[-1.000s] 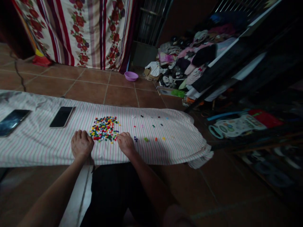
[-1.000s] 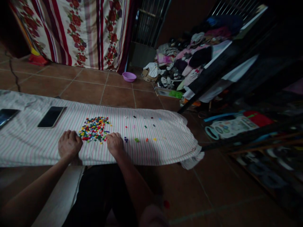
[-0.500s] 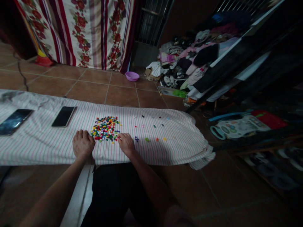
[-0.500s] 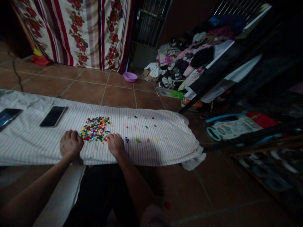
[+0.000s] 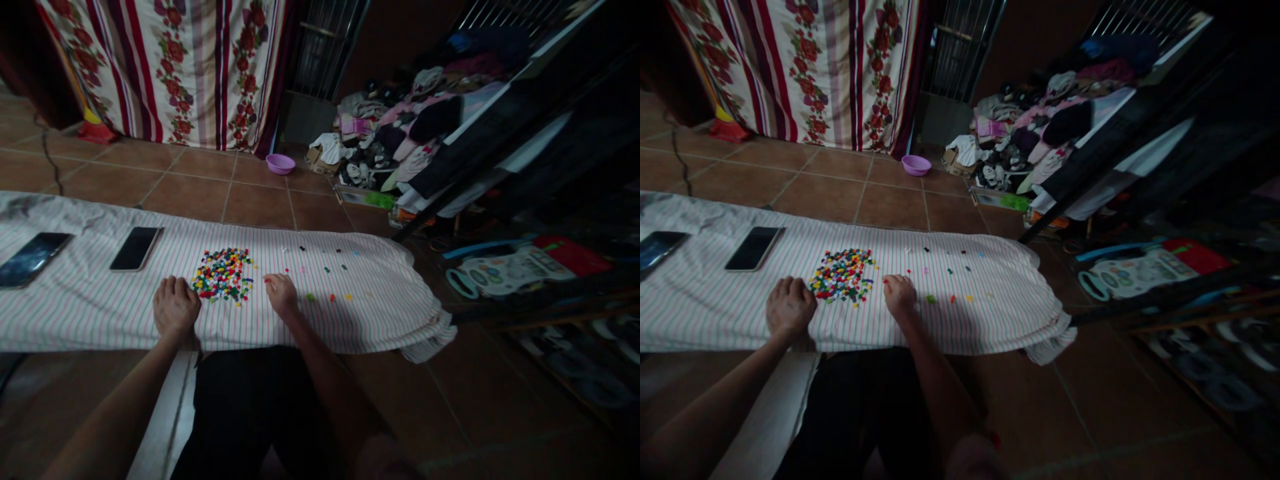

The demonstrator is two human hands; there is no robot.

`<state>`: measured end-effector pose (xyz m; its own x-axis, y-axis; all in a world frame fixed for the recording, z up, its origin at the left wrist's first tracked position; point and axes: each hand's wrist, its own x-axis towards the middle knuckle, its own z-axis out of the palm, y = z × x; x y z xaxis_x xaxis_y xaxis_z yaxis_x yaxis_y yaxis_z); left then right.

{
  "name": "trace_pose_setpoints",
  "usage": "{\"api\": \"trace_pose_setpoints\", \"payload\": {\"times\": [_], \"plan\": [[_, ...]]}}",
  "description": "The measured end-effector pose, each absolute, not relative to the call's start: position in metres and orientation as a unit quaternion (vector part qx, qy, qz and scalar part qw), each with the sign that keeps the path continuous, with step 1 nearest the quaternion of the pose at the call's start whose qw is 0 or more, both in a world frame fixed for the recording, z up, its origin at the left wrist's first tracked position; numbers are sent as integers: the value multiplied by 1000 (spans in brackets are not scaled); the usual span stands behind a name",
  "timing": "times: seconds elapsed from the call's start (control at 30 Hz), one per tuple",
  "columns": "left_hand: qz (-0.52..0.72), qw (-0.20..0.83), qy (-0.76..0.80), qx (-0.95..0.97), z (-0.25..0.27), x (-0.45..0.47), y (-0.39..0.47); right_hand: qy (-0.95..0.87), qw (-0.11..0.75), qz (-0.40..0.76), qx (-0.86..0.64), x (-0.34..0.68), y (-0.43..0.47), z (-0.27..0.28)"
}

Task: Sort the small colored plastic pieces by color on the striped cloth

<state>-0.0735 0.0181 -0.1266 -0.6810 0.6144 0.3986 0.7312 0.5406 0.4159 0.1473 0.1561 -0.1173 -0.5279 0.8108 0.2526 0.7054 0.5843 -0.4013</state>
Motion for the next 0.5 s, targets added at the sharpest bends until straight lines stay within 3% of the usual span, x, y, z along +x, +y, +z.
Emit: {"api": "trace_pose_setpoints", "payload": {"times": [0.3, 0.5], "plan": [[-283, 108, -871, -388, -127, -73, 18, -827, 213, 93, -512, 173, 205, -109], [-291, 107, -867, -390, -128, -74, 18, -839, 156, 79, -515, 172, 212, -116]]}}
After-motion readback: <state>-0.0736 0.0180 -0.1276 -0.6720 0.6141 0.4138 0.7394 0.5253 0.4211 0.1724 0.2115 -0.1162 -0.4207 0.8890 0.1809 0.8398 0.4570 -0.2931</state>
